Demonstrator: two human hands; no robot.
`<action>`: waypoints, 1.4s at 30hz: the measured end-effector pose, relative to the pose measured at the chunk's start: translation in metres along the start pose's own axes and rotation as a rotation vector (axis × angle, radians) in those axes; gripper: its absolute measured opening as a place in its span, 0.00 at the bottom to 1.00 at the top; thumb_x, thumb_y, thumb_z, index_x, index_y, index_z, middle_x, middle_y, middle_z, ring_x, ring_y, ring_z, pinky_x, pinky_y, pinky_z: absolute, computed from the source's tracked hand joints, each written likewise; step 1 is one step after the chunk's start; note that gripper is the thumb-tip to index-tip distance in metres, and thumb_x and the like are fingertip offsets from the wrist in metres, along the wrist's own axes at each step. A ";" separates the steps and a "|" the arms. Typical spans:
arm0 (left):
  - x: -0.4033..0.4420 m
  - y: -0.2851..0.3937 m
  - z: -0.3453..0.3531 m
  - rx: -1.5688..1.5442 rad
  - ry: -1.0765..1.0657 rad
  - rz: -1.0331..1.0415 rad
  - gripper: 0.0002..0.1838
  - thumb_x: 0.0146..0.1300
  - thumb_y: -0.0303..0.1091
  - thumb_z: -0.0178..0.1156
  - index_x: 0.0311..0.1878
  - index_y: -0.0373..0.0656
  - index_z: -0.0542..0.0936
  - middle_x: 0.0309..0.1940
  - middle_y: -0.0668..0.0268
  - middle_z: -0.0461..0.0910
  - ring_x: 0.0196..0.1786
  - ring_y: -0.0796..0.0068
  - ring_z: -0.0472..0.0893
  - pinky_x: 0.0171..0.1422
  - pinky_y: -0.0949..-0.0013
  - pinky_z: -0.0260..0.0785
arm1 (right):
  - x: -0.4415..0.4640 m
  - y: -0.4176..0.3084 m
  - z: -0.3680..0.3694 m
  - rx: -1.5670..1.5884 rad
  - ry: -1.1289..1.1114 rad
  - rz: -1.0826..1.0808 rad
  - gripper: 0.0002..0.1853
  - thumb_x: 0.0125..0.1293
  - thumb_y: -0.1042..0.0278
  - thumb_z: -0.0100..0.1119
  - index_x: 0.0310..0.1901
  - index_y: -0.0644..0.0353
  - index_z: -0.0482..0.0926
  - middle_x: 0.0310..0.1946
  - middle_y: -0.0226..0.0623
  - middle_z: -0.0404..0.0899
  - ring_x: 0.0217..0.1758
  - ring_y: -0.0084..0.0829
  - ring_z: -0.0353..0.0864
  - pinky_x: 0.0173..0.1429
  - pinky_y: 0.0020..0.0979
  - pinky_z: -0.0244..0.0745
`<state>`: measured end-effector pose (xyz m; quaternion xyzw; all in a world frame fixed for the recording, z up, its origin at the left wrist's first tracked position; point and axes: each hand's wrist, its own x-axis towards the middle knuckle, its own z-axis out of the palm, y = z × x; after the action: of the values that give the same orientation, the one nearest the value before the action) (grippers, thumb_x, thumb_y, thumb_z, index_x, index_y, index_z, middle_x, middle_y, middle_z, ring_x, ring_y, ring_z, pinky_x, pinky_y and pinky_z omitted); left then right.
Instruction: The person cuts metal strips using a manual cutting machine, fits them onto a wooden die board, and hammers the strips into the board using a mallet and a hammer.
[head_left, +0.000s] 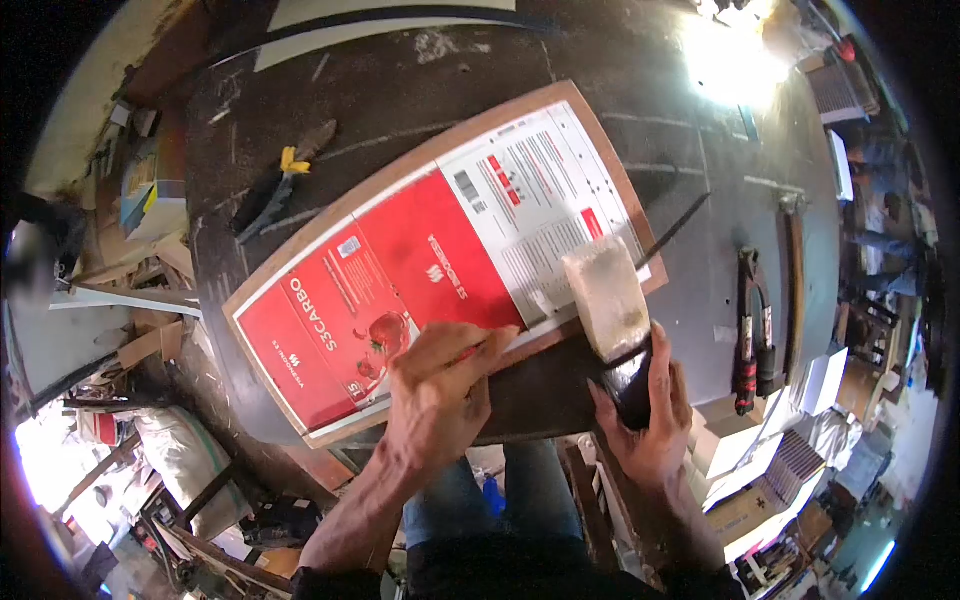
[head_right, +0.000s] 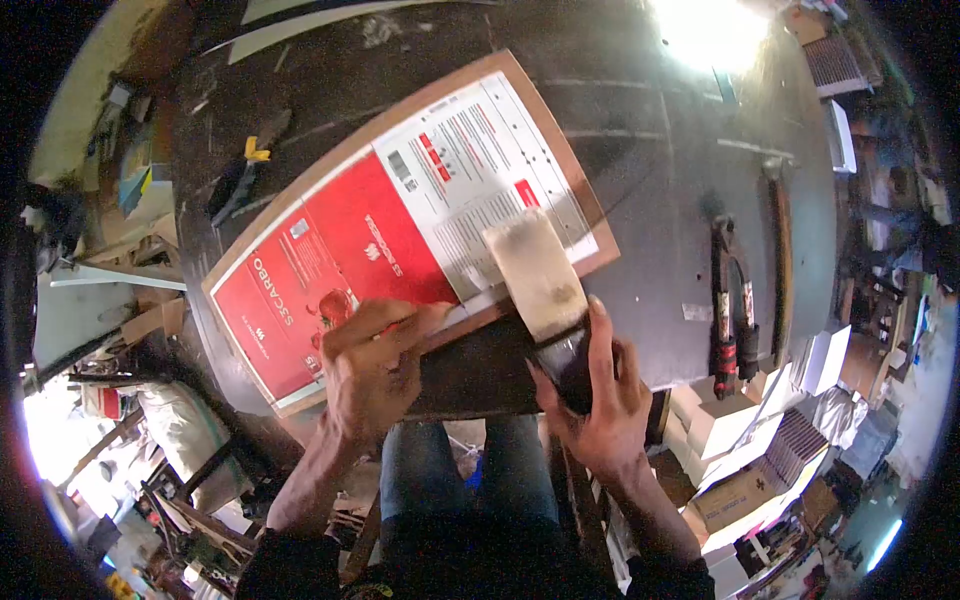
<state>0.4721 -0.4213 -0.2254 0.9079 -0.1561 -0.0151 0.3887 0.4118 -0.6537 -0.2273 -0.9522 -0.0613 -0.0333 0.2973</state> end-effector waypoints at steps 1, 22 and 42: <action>0.002 -0.001 0.000 -0.019 0.014 0.003 0.22 0.49 0.14 0.64 0.48 0.43 0.88 0.36 0.61 0.85 0.36 0.62 0.84 0.40 0.63 0.78 | -0.001 -0.001 -0.001 0.031 -0.006 0.035 0.46 0.58 0.65 0.75 0.73 0.74 0.59 0.53 0.57 0.76 0.43 0.48 0.80 0.44 0.42 0.80; 0.002 0.010 0.003 -0.015 0.064 -0.041 0.19 0.51 0.15 0.66 0.47 0.41 0.88 0.33 0.59 0.84 0.36 0.61 0.83 0.42 0.63 0.76 | -0.021 -0.014 -0.027 0.024 0.181 0.147 0.48 0.65 0.49 0.63 0.73 0.81 0.56 0.64 0.68 0.71 0.64 0.57 0.77 0.65 0.45 0.73; 0.007 0.038 0.021 0.076 -0.064 0.040 0.18 0.50 0.28 0.75 0.47 0.41 0.87 0.41 0.66 0.85 0.44 0.69 0.83 0.49 0.64 0.72 | -0.079 0.032 -0.031 0.383 0.378 0.764 0.50 0.70 0.40 0.58 0.77 0.75 0.52 0.76 0.53 0.58 0.77 0.41 0.59 0.78 0.43 0.55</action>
<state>0.4656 -0.4630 -0.2120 0.9177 -0.1869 -0.0304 0.3492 0.3367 -0.7051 -0.2282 -0.8117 0.3441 -0.0823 0.4647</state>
